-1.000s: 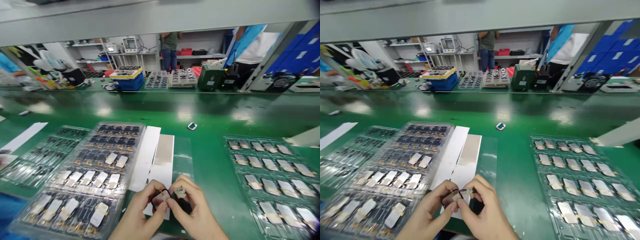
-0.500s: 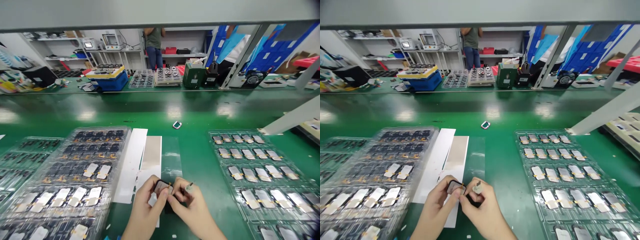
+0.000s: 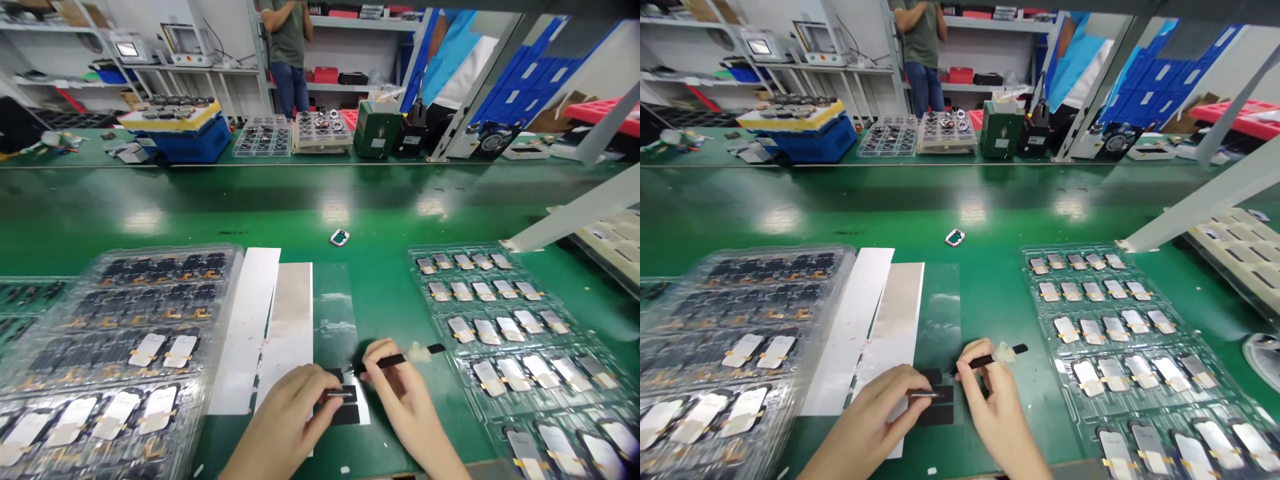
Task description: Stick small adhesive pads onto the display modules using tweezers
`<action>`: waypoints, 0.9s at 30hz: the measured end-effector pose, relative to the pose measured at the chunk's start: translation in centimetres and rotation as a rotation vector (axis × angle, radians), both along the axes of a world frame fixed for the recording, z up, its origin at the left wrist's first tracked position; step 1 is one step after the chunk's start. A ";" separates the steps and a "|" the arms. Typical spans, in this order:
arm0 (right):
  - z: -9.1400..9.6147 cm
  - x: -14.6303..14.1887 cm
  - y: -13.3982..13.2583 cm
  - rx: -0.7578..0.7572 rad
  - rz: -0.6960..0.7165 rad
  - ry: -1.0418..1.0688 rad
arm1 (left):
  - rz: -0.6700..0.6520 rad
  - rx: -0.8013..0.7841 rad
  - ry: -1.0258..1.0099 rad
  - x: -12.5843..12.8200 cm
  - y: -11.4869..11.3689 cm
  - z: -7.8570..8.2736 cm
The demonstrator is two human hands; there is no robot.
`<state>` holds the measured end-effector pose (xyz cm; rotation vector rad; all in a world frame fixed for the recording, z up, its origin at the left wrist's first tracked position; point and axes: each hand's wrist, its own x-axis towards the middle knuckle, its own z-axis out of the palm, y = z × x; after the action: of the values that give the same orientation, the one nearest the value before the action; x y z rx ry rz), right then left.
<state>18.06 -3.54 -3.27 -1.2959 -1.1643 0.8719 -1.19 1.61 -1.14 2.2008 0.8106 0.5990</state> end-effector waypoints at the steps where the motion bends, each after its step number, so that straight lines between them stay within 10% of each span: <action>1: -0.2 -0.2 0.0 0.017 -0.014 -0.010 | -0.026 0.037 0.013 0.0 0.1 -0.1; 27: -0.9 -0.3 -0.3 -0.055 -0.169 0.152 | -0.055 0.041 0.033 0.0 0.2 -1.2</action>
<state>17.77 -3.80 -4.14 -1.3277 -0.9039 0.8668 -1.22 1.82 -2.35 2.2677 0.7579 0.5583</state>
